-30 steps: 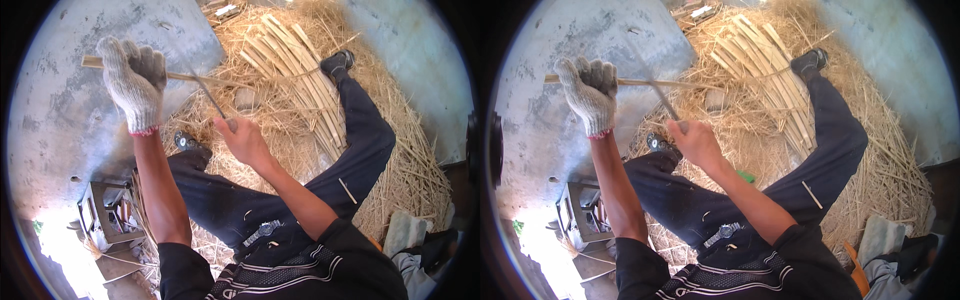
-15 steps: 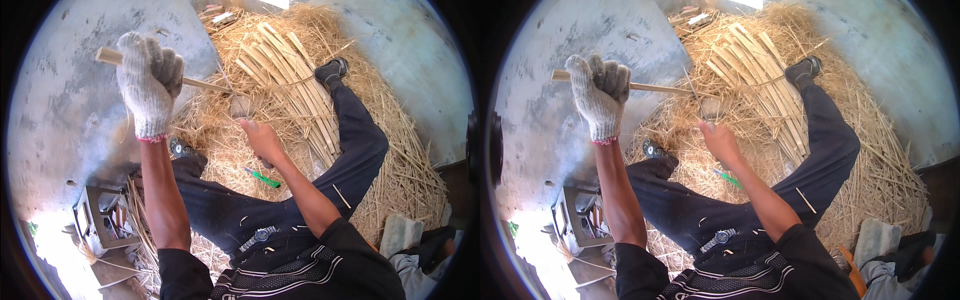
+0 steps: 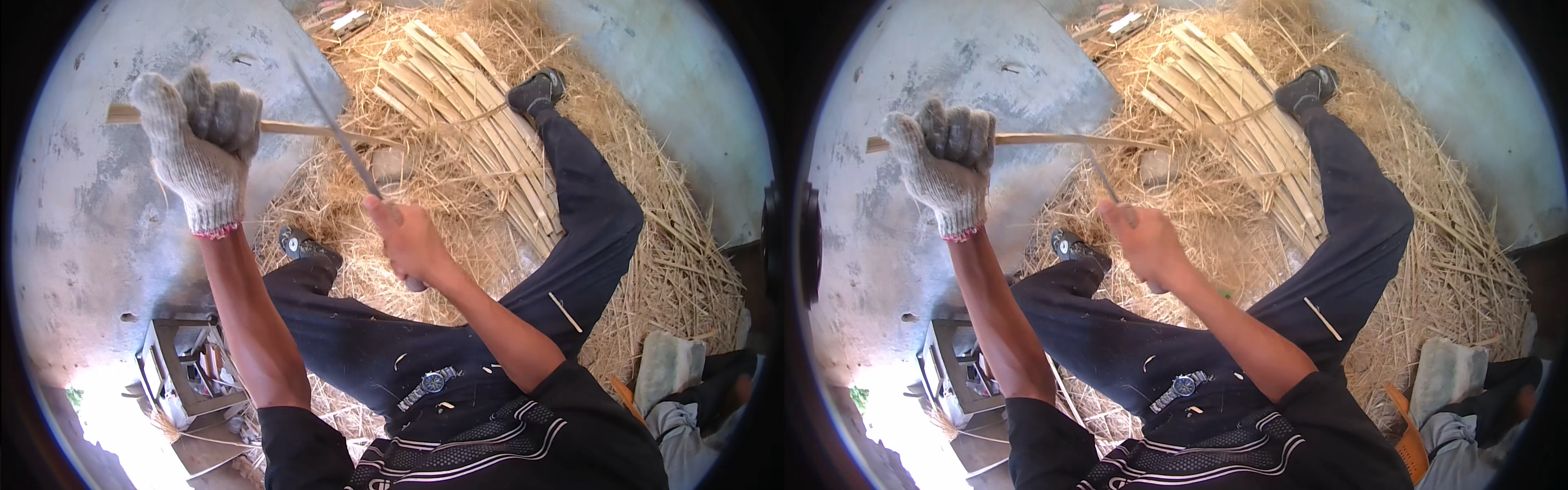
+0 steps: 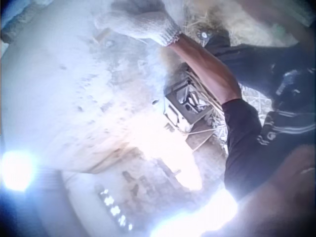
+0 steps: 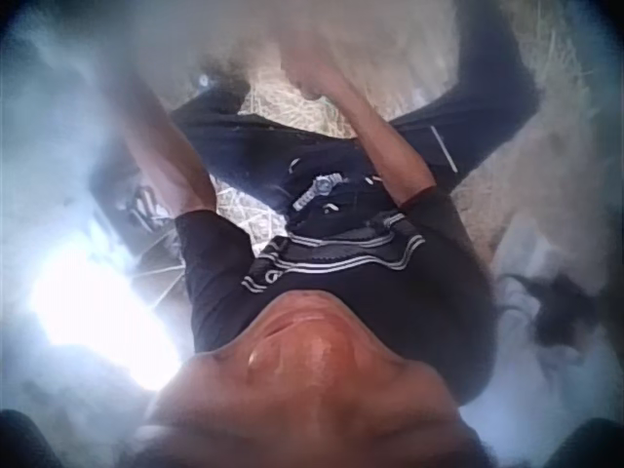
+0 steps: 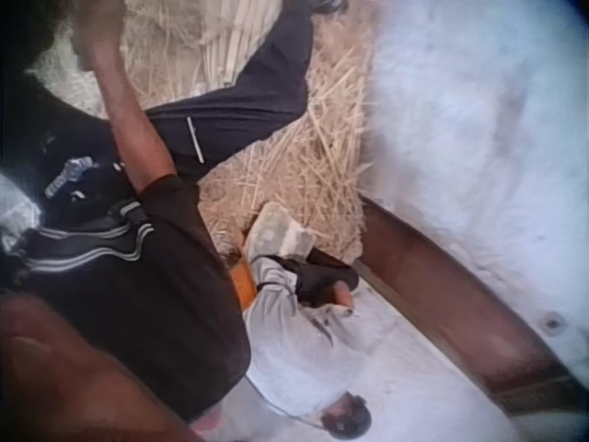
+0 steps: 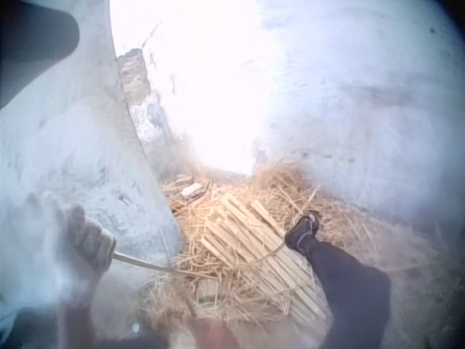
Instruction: The person sits on a straw-covered floor and uses a green-handled knife to split a bamboo stick into thin strips. They hold the stick with a gloved left hand and carefully shave and split the material, occasionally using a larger blade to separate the strips further.
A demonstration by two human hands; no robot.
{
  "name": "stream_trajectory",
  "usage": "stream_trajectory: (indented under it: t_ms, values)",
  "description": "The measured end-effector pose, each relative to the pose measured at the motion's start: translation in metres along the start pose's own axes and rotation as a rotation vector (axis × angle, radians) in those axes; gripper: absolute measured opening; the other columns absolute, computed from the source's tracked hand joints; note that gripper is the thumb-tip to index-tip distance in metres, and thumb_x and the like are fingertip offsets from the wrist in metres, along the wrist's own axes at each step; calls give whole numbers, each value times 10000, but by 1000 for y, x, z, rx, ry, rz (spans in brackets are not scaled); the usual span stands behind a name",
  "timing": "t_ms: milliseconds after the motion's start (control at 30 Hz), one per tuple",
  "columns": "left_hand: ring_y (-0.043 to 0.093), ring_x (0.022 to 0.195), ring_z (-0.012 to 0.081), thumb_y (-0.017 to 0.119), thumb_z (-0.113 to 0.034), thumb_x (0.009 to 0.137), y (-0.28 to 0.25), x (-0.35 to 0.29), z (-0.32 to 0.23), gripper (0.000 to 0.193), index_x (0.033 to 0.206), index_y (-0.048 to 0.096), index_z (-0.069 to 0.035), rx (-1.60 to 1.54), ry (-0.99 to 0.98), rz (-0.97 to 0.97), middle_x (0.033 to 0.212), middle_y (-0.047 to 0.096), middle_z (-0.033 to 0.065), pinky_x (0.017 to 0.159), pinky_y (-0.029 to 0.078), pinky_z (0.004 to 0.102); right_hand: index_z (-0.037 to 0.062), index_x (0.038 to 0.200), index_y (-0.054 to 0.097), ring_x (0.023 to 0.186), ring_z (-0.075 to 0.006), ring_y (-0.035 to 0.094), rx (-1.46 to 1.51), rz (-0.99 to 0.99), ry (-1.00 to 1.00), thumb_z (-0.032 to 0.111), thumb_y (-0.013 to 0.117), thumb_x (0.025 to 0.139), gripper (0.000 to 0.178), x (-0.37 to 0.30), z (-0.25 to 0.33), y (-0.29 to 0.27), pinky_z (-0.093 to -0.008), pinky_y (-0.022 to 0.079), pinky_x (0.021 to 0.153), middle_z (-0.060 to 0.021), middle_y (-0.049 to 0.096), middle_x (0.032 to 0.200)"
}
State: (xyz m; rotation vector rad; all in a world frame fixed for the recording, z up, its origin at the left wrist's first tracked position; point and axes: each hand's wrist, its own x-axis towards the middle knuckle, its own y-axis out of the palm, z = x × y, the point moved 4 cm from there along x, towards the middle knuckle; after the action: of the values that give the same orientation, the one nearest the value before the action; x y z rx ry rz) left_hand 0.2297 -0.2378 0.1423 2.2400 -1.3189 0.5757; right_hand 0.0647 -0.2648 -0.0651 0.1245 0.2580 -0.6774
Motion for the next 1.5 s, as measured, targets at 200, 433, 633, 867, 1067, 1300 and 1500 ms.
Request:
stream_trajectory:
  t_ms: [200,433,633,867,1067,1300,1500]
  values:
    - [207,389,92,686,-572,874,24,-11,2,579,590,394,-160,-29,-58,-144,482,244,-58,373,183,260,31,610,549,543,-213,545,-63,-63,-277,671,451,954,733,4,34,7,-396,446,563,-79,503,524]
    - [219,418,101,708,-512,878,-8,-8,-4,552,607,384,-156,-12,-2,-78,510,276,-43,408,200,268,43,589,451,509,-170,459,-127,-74,-322,604,473,980,684,15,47,19,-397,372,516,-65,451,514]
    - [191,403,103,681,-560,879,9,-15,1,571,591,384,-167,-26,-22,-175,483,242,-54,395,181,269,10,690,590,523,-264,570,-168,-135,-215,555,475,987,631,28,5,10,-427,469,557,-127,550,544]
    - [180,398,97,652,-592,889,-10,-19,-5,595,581,358,-176,30,28,-67,473,232,-60,386,169,274,18,682,596,523,-258,564,-182,-111,-307,559,480,983,630,9,25,21,-435,473,563,-120,534,535]
    - [170,408,104,640,-561,910,-16,-15,-11,586,582,336,-182,74,86,-105,478,204,-54,381,156,294,14,714,635,534,-288,575,-222,-33,-45,535,507,975,596,38,-12,17,-450,467,569,-128,581,562]
    - [193,398,101,670,-523,903,-24,-24,-11,557,583,376,-175,-52,19,-91,473,233,-54,375,185,283,5,672,570,536,-185,521,-178,-128,-298,575,537,965,641,15,6,33,-397,422,537,-80,510,544]
    - [201,417,103,693,-488,894,-5,-18,-8,544,590,375,-169,-50,25,-140,492,246,-53,415,208,277,10,660,574,470,-239,520,-263,-166,-207,531,506,973,612,44,-23,9,-431,442,529,-107,548,543]
